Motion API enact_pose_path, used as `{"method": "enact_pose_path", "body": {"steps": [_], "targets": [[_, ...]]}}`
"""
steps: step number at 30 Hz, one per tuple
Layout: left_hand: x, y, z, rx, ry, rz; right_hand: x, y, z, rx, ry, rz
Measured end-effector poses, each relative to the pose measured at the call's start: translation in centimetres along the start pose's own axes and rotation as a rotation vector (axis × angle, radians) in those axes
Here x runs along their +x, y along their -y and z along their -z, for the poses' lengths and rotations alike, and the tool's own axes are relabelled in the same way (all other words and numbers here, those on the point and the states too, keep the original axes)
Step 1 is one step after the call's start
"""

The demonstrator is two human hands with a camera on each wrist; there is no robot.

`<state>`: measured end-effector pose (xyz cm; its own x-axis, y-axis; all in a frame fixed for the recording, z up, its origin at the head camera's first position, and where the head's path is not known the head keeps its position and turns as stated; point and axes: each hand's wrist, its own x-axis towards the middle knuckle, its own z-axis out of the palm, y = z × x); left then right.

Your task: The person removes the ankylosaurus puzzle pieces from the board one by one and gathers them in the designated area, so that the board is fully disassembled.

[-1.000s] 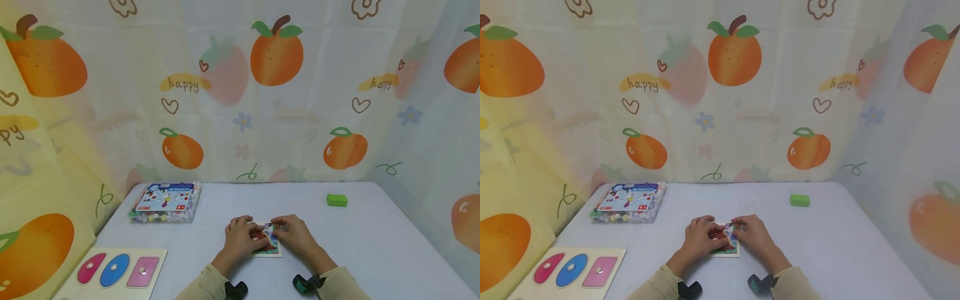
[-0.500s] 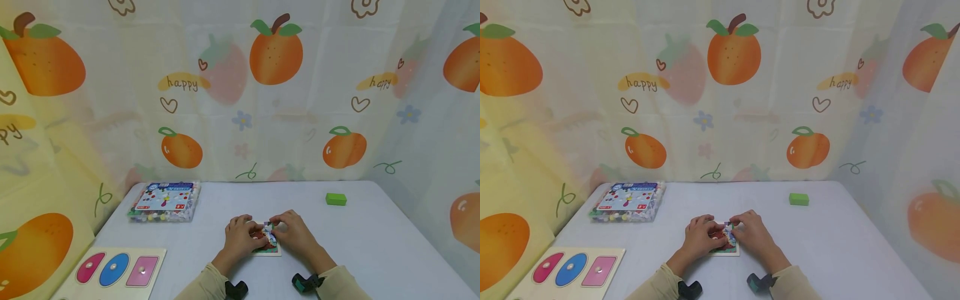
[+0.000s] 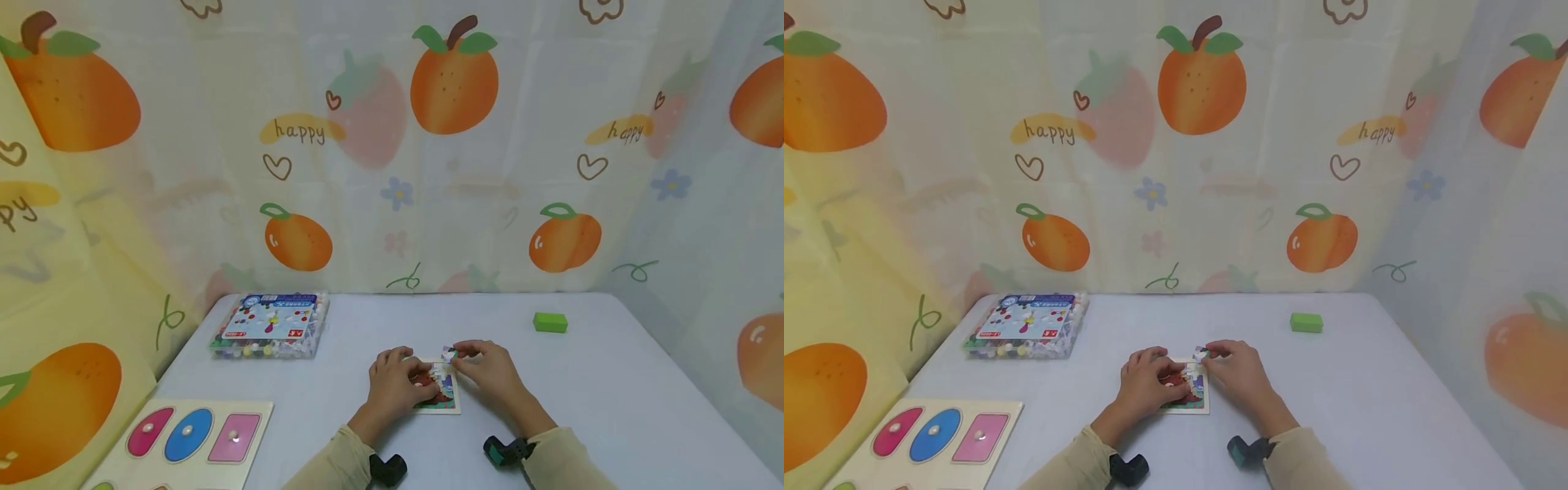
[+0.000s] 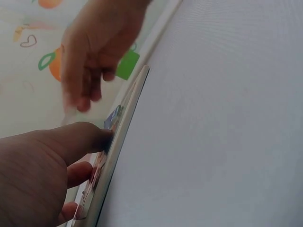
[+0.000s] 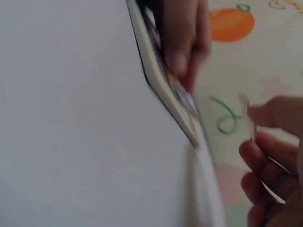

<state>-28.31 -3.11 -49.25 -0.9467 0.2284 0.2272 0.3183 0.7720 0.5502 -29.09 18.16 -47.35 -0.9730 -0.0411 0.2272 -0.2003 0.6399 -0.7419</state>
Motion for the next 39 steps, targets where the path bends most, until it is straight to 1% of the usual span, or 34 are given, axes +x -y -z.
{"method": "enact_pose_path", "body": {"steps": [2, 4, 7, 9, 11, 14, 17, 20, 25, 27, 29, 32, 34, 36, 39], "targets": [[0.0, 0.0, 0.1, -0.01, -0.003, 0.005, 0.3, -0.2, 1.6, -0.008, 0.028, 0.008], [-0.1, 0.1, 0.1, -0.023, -0.006, 0.006, 0.4, -1.0, 3.5, -0.058, 0.068, 0.025], [-0.1, 0.3, 0.1, -0.036, -0.013, -0.004, -0.1, -3.1, 6.7, -0.138, 0.122, 0.045], [0.0, 0.4, 0.1, -0.035, -0.009, -0.011, -0.7, -4.7, 8.7, -0.195, 0.146, 0.036], [0.2, 0.4, 0.1, -0.024, 0.001, -0.016, -1.4, -6.2, 10.4, -0.221, 0.161, 0.009], [0.5, 0.5, 0.4, -0.015, 0.013, -0.011, -1.9, -7.7, 12.0, -0.264, 0.182, 0.008], [0.7, 0.5, 0.8, -0.018, 0.011, -0.007, -1.5, -8.0, 12.6, -0.302, 0.205, 0.041], [0.6, 0.6, 0.8, -0.026, 0.003, -0.008, -1.2, -8.1, 12.9, -0.351, 0.218, 0.042], [0.0, 0.7, 0.0, -0.026, 0.014, -0.012, -1.3, -8.9, 12.9, -0.425, 0.235, -0.017], [-0.2, 0.8, -0.3, -0.019, 0.023, -0.021, -1.5, -9.0, 12.8, -0.42, 0.242, -0.041], [-0.4, 0.9, -0.5, -0.012, 0.027, -0.031, -1.6, -8.4, 12.5, -0.376, 0.224, -0.07], [-0.3, 1.0, -0.3, -0.004, 0.019, -0.042, -1.4, -6.0, 11.3, -0.277, 0.167, -0.056], [-0.1, 1.0, -0.1, 0.002, 0.011, -0.045, -1.0, -3.7, 9.9, -0.22, 0.148, -0.011], [0.1, 1.1, 0.1, 0.005, 0.01, -0.05, -0.6, -1.6, 8.0, -0.203, 0.187, 0.061], [0.2, 1.0, 0.1, -0.001, 0.033, -0.073, -0.5, 0.5, 5.2, -0.241, 0.304, 0.138]]}}
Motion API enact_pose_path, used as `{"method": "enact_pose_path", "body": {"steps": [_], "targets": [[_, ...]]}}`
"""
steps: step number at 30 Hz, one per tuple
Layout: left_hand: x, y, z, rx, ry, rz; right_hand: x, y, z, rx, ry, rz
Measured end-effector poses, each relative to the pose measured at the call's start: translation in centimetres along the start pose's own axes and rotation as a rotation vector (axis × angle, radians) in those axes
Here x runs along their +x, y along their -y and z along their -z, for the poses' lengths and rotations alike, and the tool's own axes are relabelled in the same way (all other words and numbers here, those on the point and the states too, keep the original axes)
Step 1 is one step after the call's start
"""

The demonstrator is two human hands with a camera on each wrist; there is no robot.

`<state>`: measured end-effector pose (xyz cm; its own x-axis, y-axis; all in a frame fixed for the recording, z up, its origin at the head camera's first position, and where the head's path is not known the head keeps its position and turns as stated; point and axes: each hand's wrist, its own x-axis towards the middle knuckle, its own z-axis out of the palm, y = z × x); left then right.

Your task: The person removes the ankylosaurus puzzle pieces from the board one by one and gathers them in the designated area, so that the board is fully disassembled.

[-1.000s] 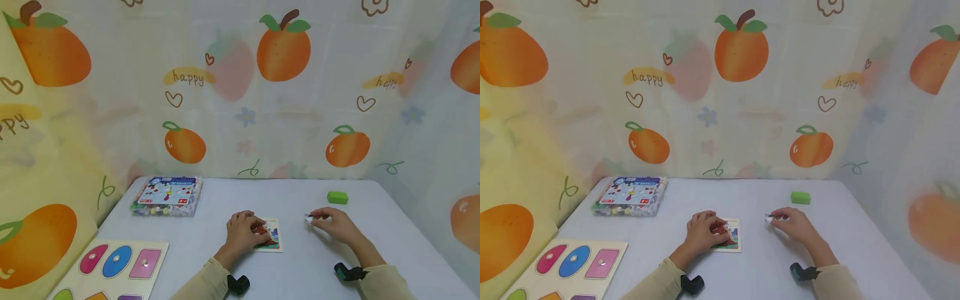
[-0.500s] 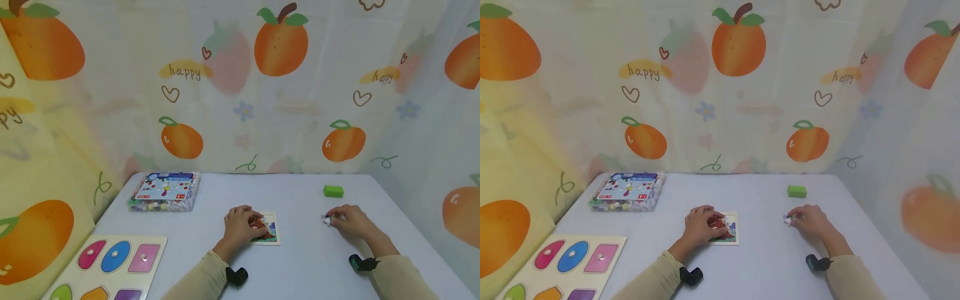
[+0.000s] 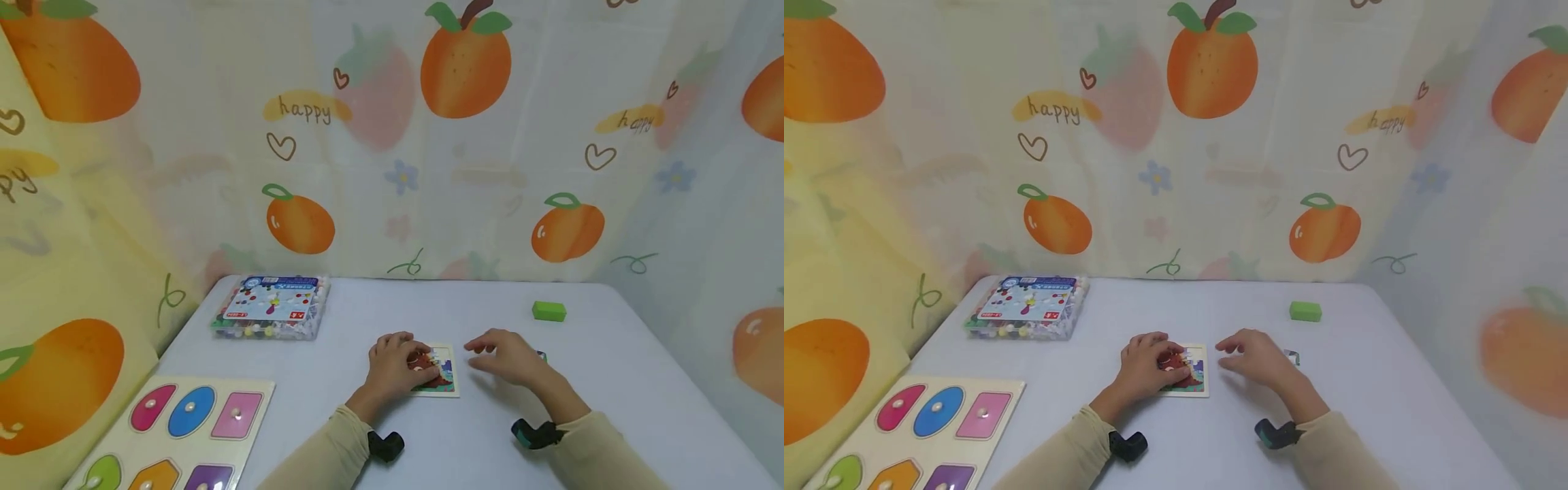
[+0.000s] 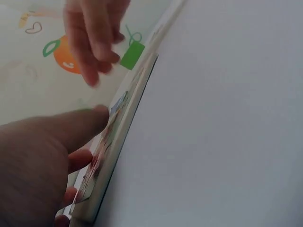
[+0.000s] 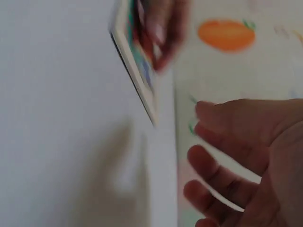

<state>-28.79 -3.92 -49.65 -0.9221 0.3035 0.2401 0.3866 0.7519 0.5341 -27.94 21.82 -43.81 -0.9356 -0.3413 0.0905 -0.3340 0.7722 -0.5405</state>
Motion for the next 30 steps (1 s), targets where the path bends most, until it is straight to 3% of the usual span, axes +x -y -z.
{"method": "enact_pose_path", "body": {"steps": [3, 7, 20, 25, 30], "targets": [[-0.3, -0.1, -0.2, -0.01, 0.057, -0.015, 0.6, 1.1, -2.0, -0.072, 0.085, 0.032], [-0.7, -0.3, -0.3, -0.026, 0.09, -0.024, 0.6, 1.4, -3.3, -0.096, 0.075, 0.02], [0.1, -1.2, 0.7, 0.043, 0.015, -0.009, 1.6, 2.2, -2.7, -0.01, 0.018, 0.021], [0.3, -1.0, 0.8, 0.071, 0.019, 0.005, 2.0, 2.1, -2.9, 0.016, 0.018, 0.036], [-0.1, -0.8, 0.6, 0.053, 0.037, 0.034, 2.2, 2.5, -2.9, -0.029, 0.034, -0.013]]}}
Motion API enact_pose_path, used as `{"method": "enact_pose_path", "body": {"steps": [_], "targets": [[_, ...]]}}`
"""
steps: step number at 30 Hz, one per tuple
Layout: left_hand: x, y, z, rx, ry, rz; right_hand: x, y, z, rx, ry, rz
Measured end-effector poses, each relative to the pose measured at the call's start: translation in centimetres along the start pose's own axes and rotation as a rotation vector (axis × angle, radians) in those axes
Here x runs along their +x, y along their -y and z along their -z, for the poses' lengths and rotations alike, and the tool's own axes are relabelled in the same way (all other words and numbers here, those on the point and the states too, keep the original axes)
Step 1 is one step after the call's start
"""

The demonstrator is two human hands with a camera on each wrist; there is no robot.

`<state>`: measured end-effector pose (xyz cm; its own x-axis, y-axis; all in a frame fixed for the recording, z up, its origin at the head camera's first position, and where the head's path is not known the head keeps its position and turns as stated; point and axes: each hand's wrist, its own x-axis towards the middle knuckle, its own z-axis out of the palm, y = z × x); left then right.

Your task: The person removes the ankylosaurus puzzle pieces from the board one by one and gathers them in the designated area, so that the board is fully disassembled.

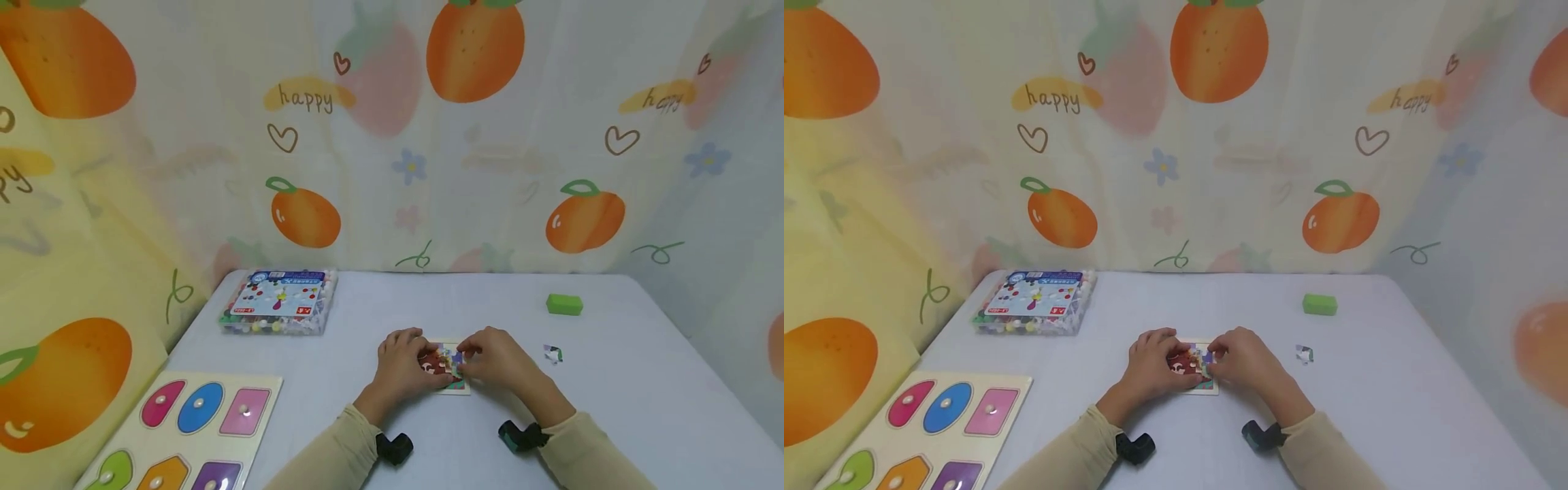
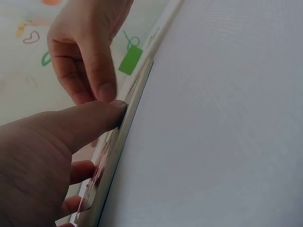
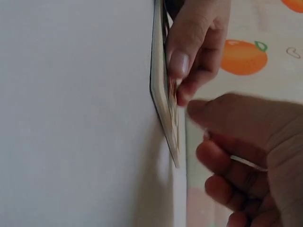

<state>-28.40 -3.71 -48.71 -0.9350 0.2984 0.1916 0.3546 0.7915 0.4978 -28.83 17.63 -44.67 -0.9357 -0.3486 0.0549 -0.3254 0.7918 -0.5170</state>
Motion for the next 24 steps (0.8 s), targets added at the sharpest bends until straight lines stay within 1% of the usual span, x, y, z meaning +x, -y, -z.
{"method": "enact_pose_path", "body": {"steps": [3, 6, 7, 9, 12, 13, 14, 19, 22, 24], "targets": [[0.0, -0.3, 0.0, -0.014, 0.005, 0.011, -0.4, -0.5, 1.4, -0.032, -0.025, 0.004], [0.1, -0.3, -0.1, -0.021, 0.008, 0.017, -0.8, -2.2, 3.5, -0.058, -0.048, 0.035], [0.2, -0.3, 0.0, -0.025, 0.009, 0.017, -1.1, -2.9, 4.2, -0.059, -0.047, 0.022], [0.2, -0.3, 0.0, -0.037, 0.011, 0.017, -1.5, -4.5, 5.5, -0.047, -0.027, -0.037], [0.1, -0.1, 0.1, -0.046, 0.009, 0.014, -2.2, -6.5, 6.7, -0.017, 0.009, -0.16], [0.0, -0.1, 0.1, -0.049, 0.008, 0.012, -2.4, -7.1, 6.9, -0.02, 0.017, -0.185], [0.0, 0.0, 0.0, -0.047, 0.007, 0.01, -2.5, -7.8, 7.0, -0.029, 0.018, -0.193], [-0.1, 0.2, -0.2, -0.052, 0.02, 0.009, -2.7, -10.3, 6.7, -0.099, 0.007, -0.179], [-0.1, 0.2, -0.2, -0.053, 0.031, 0.013, -2.5, -10.9, 6.4, -0.111, 0.024, -0.194], [0.0, 0.1, -0.2, -0.056, 0.034, 0.006, -2.4, -10.8, 6.4, -0.122, 0.027, -0.207]]}}
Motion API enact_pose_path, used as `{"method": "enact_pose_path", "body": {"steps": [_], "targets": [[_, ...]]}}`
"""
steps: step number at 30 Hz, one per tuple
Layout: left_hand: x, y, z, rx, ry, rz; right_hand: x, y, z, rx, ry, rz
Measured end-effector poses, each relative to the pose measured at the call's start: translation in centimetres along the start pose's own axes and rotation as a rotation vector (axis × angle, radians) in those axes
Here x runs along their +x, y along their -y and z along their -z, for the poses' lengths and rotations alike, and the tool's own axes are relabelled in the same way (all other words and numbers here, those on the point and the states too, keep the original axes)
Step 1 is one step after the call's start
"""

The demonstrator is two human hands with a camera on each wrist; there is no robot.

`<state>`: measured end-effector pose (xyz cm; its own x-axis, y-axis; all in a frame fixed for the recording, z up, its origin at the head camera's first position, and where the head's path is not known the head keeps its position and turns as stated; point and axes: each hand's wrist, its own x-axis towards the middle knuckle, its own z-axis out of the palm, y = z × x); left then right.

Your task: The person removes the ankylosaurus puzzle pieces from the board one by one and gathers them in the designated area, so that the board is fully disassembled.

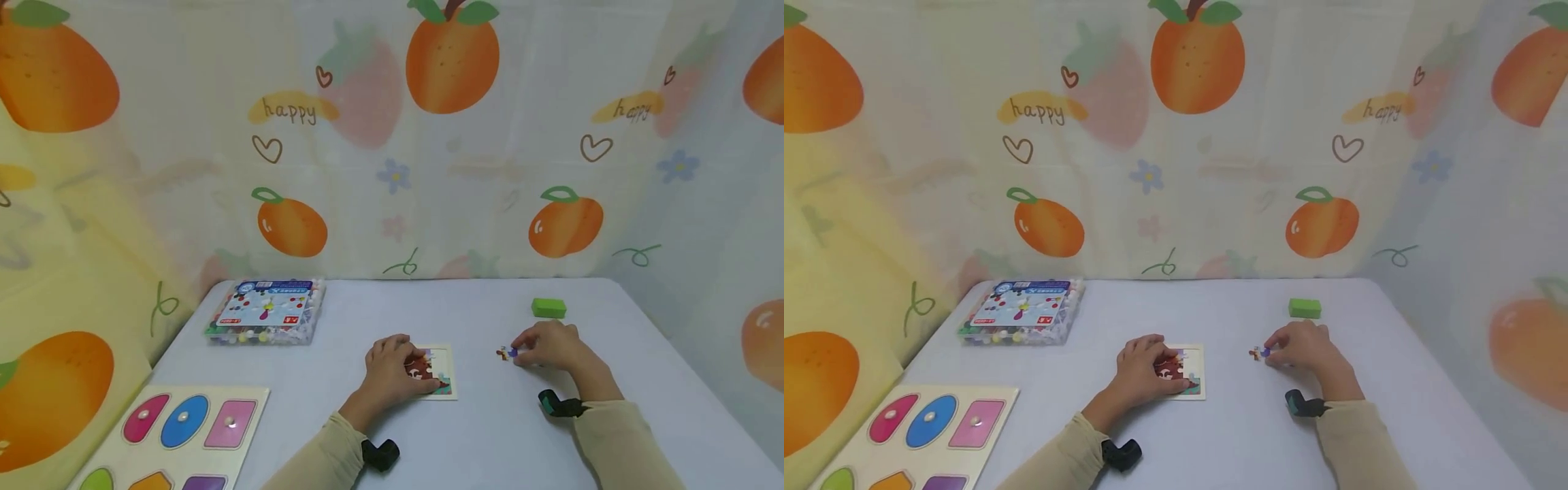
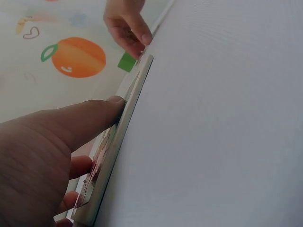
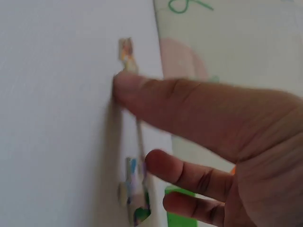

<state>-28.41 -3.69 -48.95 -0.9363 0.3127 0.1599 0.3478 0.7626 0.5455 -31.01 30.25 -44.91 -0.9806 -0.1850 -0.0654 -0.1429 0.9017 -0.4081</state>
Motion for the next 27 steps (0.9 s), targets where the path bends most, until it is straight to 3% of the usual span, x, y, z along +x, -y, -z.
{"method": "enact_pose_path", "body": {"steps": [3, 6, 10, 12, 14, 18, 22, 27], "targets": [[0.0, 0.2, 0.2, -0.002, 0.01, -0.009, 0.0, 1.8, 0.0, 0.019, -0.016, 0.019], [0.0, 0.4, 0.5, 0.0, 0.027, -0.01, -0.2, 5.1, -0.4, 0.067, 0.002, 0.1], [0.2, 0.4, 0.7, -0.001, 0.061, -0.011, -0.4, 9.6, -2.7, 0.079, 0.058, 0.241], [0.2, 0.4, 0.7, -0.014, 0.076, -0.019, -0.3, 10.9, -4.1, 0.047, 0.034, 0.263], [0.3, 0.5, 0.8, -0.027, 0.075, -0.027, 0.1, 11.5, -5.4, 0.002, -0.035, 0.27], [0.4, 0.6, 0.9, -0.045, 0.068, -0.018, 1.0, 11.8, -7.1, 0.018, -0.139, 0.244], [0.2, 0.5, 0.8, -0.057, 0.061, -0.008, 1.5, 12.1, -7.5, 0.07, -0.147, 0.216], [0.1, 0.2, 0.8, -0.048, 0.036, 0.011, 2.0, 12.5, -7.5, 0.048, -0.15, 0.233]]}}
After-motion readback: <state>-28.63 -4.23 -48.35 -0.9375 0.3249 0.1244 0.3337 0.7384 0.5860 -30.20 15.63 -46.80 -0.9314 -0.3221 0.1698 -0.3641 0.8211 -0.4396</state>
